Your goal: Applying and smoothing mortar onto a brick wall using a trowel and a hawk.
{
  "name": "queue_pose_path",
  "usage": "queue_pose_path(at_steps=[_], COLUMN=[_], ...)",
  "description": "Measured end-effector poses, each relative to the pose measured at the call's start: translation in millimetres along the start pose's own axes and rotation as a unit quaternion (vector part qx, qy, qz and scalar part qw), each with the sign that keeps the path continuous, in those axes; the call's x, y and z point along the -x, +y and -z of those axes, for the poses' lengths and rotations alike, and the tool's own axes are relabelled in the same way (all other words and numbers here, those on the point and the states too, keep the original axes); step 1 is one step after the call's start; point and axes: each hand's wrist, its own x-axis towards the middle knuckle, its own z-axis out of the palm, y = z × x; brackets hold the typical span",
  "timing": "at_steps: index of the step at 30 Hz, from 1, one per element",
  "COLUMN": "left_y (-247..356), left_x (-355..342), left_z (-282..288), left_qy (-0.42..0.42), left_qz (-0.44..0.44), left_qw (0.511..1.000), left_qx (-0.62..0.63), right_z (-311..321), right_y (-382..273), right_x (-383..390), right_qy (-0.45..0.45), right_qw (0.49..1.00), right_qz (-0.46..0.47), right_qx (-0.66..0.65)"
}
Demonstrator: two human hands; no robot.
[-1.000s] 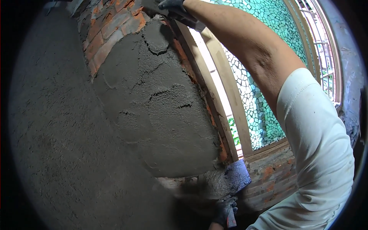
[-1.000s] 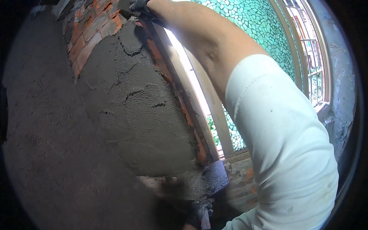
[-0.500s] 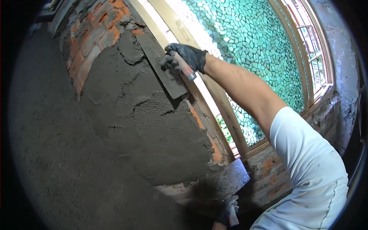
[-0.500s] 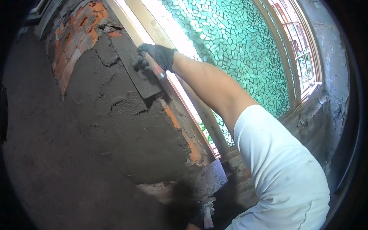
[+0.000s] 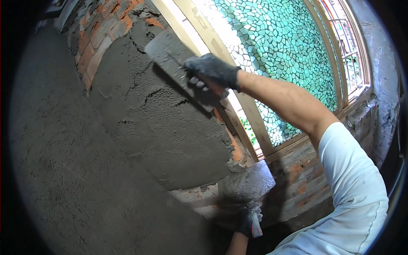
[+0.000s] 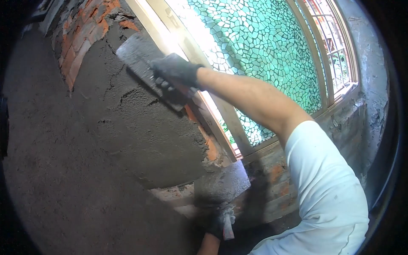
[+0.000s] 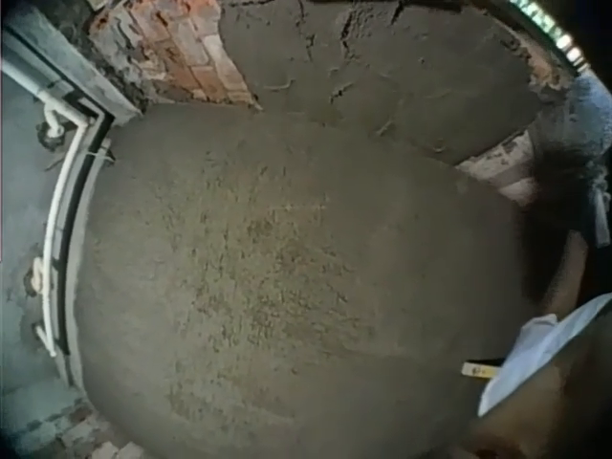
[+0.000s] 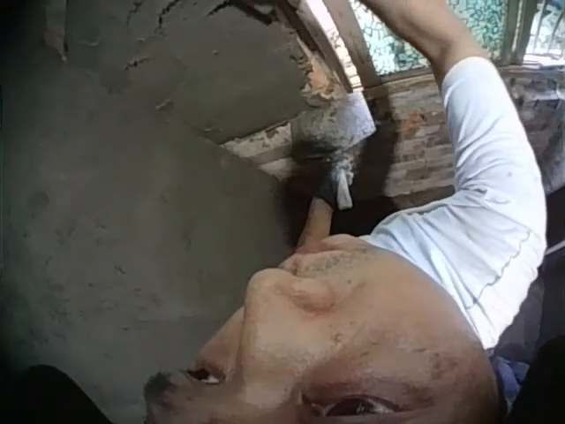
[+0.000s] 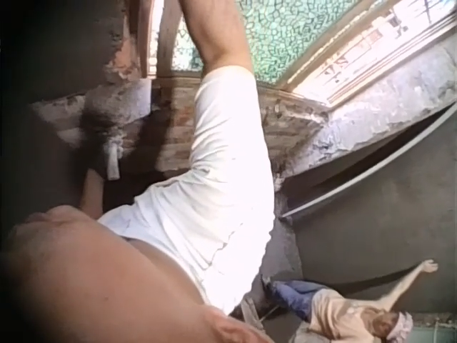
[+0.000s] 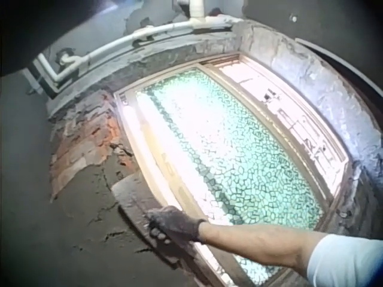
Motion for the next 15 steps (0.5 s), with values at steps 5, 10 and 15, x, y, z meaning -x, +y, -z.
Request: queue_pose_path(at_steps=[5, 10, 15], left_y=[-1, 3, 19], left_x=[16, 26, 59], left_z=[8, 45, 71], left_qy=[-0.037, 0.035, 0.072], left_qz=[0.043, -0.019, -0.024], left_qw=[0.998, 0.996, 0.993], left_qx=[-0.018, -0.078, -0.087], right_z=[-41, -88, -128], right_y=[-43, -49, -87], right_x=[-83, -154, -93], right_qy=[0.035, 0.035, -0.007], right_qw=[0.936, 0.921, 0.973], right_qz=[0.065, 0.093, -0.222], right_qx=[0.345, 0.376, -0.057])
